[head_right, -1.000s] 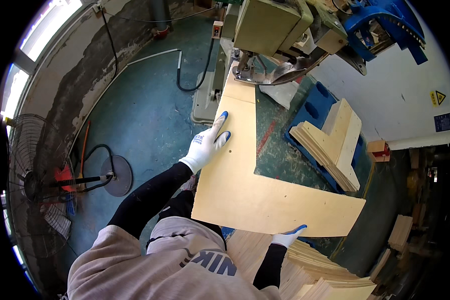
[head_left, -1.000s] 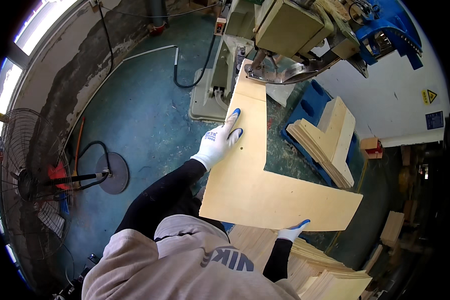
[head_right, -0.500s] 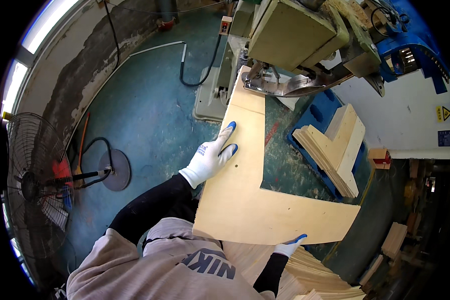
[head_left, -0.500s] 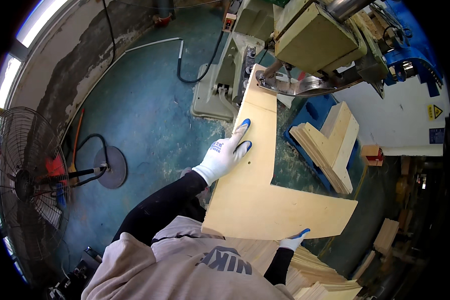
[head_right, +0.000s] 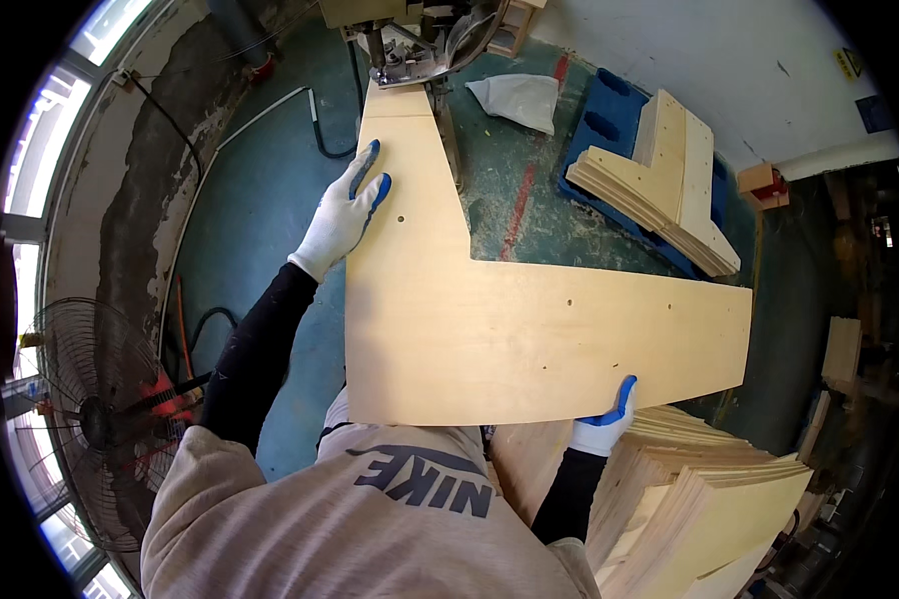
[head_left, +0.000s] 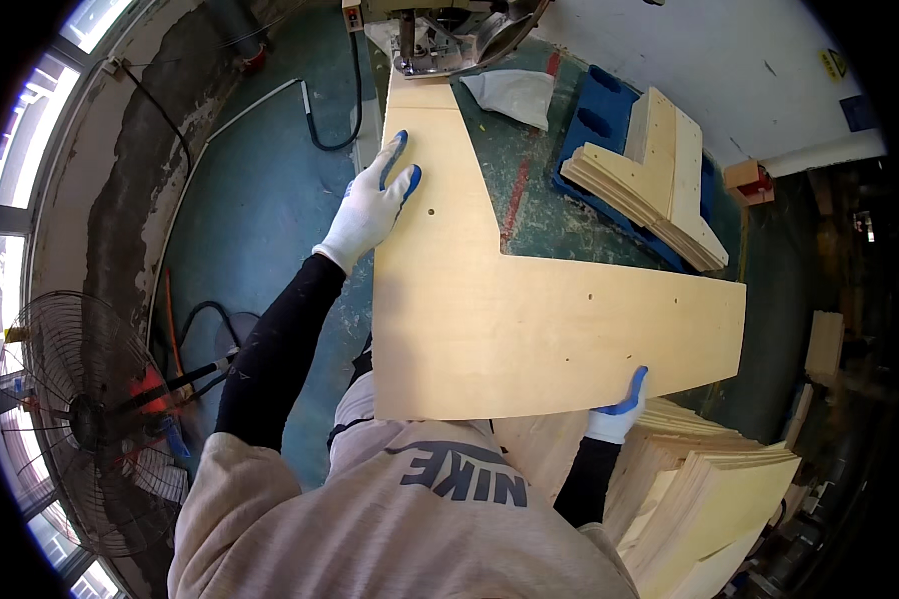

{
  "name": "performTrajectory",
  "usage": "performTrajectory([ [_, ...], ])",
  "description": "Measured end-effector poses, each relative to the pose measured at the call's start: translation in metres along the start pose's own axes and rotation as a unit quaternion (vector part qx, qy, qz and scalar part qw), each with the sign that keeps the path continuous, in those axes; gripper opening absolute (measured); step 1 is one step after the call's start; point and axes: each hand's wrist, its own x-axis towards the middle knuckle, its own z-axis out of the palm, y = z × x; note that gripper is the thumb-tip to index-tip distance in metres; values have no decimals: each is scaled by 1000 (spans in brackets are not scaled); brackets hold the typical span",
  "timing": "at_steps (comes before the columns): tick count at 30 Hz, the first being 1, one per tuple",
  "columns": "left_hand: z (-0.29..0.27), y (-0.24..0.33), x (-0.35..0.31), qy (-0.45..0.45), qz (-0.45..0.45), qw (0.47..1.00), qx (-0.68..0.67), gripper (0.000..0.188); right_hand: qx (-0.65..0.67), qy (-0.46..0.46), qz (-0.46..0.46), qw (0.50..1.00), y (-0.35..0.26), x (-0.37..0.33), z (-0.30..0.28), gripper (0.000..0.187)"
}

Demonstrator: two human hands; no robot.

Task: The person positions L-shaped wooden boards into a machine to install metal rivets, using a screwdriver to adjust components, then moves the finished boards to a stack and transports a full pallet using a pallet jack.

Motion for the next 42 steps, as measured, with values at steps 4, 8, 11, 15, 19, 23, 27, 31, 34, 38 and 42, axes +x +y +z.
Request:
performTrajectory([
  [4, -10, -12, -3, 12, 12, 999, 46, 58, 57, 11, 32, 998, 11, -7, -6, 50],
  [8, -12, -9, -10, 6, 5, 999, 50, 62, 58, -5, 9, 998, 21, -8, -1, 48],
  [11, -7, -14, -4, 3, 39, 999, 20, 62, 55, -6, -3, 998, 15, 3, -2, 47],
  [15, -8, -11, 0, 8, 1, 999, 48, 62, 59, -3, -15, 998, 14, 5, 3, 47],
  [19, -6, -12, -5, 25, 34, 997, 66, 62, 36, 7, -17, 999, 12, 2, -1, 49],
  [23, -11, -4, -6, -6, -15, 1000, -5, 63, 5, -1, -37, 999, 10, 9, -4, 51],
  [27, -16, 9, -44, -27, -41, 988, -147, 72, -13, 17, -40, 999, -5, -1, 9, 51],
  [31, -4, -9, -114, -7, 16, 972, -235, 74, 35, -22, 2, 999, -3, -7, 21, 50],
  [34, -27, 5, -120, 28, -16, 940, -341, 71, -52, -10, -18, 998, 14, -7, 43, 48],
  [38, -69, -16, -62, 2, -2, 955, -298, 70, 38, -2, -1, 999, 49, 25, 86, 48],
  [42, -88, -37, -16, -9, -46, 986, -160, 72, 92, -35, -11, 995, 60, 42, 130, 49],
])
